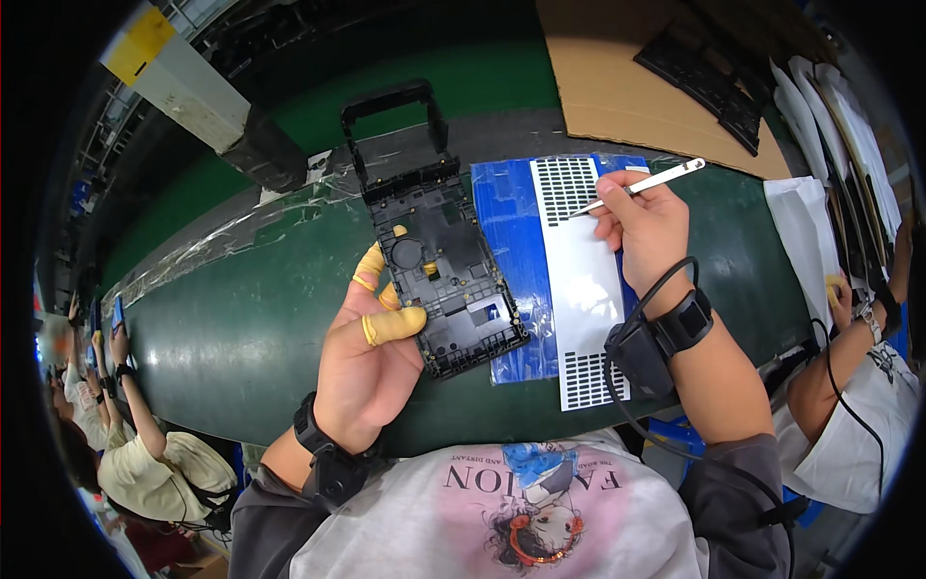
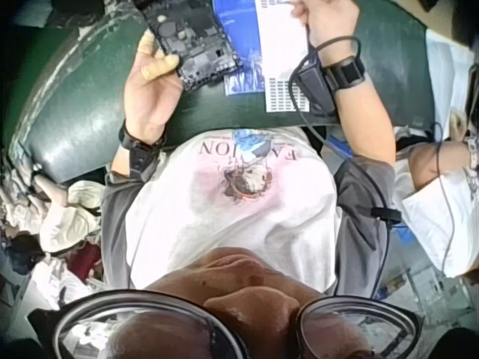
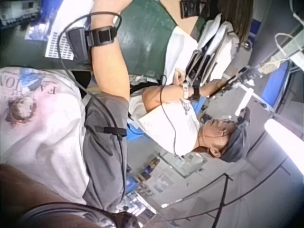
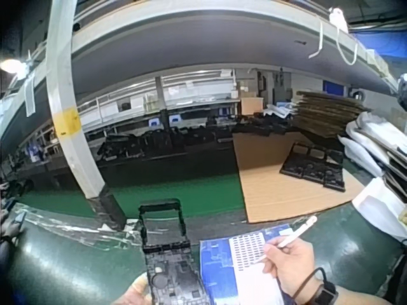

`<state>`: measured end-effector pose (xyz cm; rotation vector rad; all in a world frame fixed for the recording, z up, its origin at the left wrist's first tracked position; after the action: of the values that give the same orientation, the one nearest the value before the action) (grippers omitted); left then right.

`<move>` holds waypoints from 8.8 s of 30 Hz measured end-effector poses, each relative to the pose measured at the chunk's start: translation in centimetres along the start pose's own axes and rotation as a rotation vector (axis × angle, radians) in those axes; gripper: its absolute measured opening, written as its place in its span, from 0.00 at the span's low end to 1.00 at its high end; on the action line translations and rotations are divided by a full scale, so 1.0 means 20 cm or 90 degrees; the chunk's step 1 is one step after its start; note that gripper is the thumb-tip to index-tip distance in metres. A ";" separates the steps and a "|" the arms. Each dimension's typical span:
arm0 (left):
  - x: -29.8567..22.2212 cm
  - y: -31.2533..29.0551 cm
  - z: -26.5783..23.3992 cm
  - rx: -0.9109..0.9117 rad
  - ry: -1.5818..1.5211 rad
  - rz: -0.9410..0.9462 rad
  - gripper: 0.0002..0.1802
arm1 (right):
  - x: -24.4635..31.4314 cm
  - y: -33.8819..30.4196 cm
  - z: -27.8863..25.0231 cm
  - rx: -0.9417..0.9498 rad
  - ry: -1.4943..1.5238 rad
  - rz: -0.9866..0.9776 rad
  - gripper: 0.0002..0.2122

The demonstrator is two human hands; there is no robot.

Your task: Assembling small components into a black plastic housing using tweezers and a manual insertion tool at a factory workbench.

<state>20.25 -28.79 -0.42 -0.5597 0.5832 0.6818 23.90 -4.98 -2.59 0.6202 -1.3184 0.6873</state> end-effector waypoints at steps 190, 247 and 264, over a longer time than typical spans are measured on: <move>0.03 -0.09 0.10 0.086 -0.003 0.028 0.44 | 0.16 -0.44 0.36 0.158 0.252 -0.018 0.10; -0.30 0.92 0.37 0.096 0.290 0.202 0.04 | 0.27 -0.08 -0.14 0.016 0.158 -0.093 0.06; -0.06 0.11 -0.02 -0.049 0.092 0.074 0.15 | 0.04 0.03 -0.13 -0.024 0.060 -0.029 0.05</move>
<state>17.73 -28.10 -0.47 -0.6546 0.7308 0.7812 25.24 -2.55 -2.26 0.5793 -1.2237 0.6463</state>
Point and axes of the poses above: each hand's wrist, its own y-axis towards the middle knuckle, its own z-axis out of the palm, x = y × z, the point moved 7 cm from there along y, towards the middle knuckle, and after that the axes turned 2 degrees about -z, right-handed, at the moved point
